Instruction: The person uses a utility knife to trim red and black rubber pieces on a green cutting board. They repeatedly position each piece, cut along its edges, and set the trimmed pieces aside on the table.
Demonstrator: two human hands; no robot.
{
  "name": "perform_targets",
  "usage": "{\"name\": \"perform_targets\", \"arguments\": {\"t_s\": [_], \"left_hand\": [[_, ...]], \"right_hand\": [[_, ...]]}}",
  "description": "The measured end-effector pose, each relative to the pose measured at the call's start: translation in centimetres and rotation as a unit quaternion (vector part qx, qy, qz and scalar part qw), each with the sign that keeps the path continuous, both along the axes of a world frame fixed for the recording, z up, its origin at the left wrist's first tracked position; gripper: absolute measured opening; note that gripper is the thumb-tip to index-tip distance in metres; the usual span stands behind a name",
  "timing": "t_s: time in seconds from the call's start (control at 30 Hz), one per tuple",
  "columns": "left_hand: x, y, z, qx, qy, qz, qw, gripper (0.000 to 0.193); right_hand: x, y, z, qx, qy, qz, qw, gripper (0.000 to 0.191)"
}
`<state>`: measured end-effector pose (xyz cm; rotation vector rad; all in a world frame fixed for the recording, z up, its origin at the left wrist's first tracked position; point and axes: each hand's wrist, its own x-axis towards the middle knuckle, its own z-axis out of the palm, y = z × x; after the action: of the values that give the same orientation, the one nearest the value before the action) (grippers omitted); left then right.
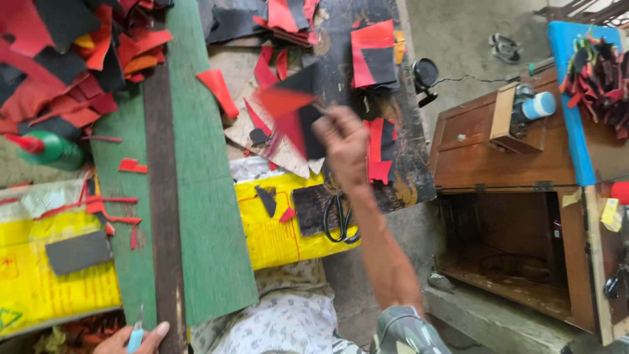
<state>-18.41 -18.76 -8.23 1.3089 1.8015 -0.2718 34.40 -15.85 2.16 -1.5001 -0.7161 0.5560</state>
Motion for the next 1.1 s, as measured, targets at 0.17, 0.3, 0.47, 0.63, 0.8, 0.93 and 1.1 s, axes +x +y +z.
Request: {"name": "perform_targets", "arguments": {"t_s": [0.17, 0.3, 0.47, 0.63, 0.8, 0.93, 1.1], "left_hand": [[0.0, 1.1, -2.4, -0.039, 0.003, 0.005, 0.999, 0.042], [0.5, 2.5, -1.0, -0.055, -0.007, -0.012, 0.998, 0.043], [1.9, 2.9, 3.6, -0.079, -0.020, -0.010, 0.997, 0.046], [2.7, 3.7, 5.8, -0.087, -0.075, 0.043, 0.992, 0.042], [2.5, 3.3, 5.1, -0.064, -0.092, 0.034, 0.993, 0.043], [2.1, 3.7, 4.0, -0.081, -0.119, 0.048, 0.988, 0.041], [2.2, 4.1, 3.6, -0.093, -0.092, 0.029, 0.991, 0.040]], "right_hand": [[14.8, 1.8, 4.8, 0.125, -0.085, -0.093, 0.984, 0.015], [18.8, 4.1, 3.4, -0.077, -0.432, -0.168, 0.883, 0.043], [12.8, 6.8, 0.9, -0.122, -0.465, -0.094, 0.872, 0.023], [3.2, 15.1, 2.3, -0.082, -0.358, 0.106, 0.924, 0.014], [-6.2, 26.9, 3.2, -0.024, -0.210, 0.219, 0.953, 0.017], [-11.1, 35.2, 4.4, -0.028, -0.022, 0.235, 0.971, 0.022], [-13.7, 39.4, 5.0, -0.135, -0.009, 0.148, 0.980, 0.026]]}}
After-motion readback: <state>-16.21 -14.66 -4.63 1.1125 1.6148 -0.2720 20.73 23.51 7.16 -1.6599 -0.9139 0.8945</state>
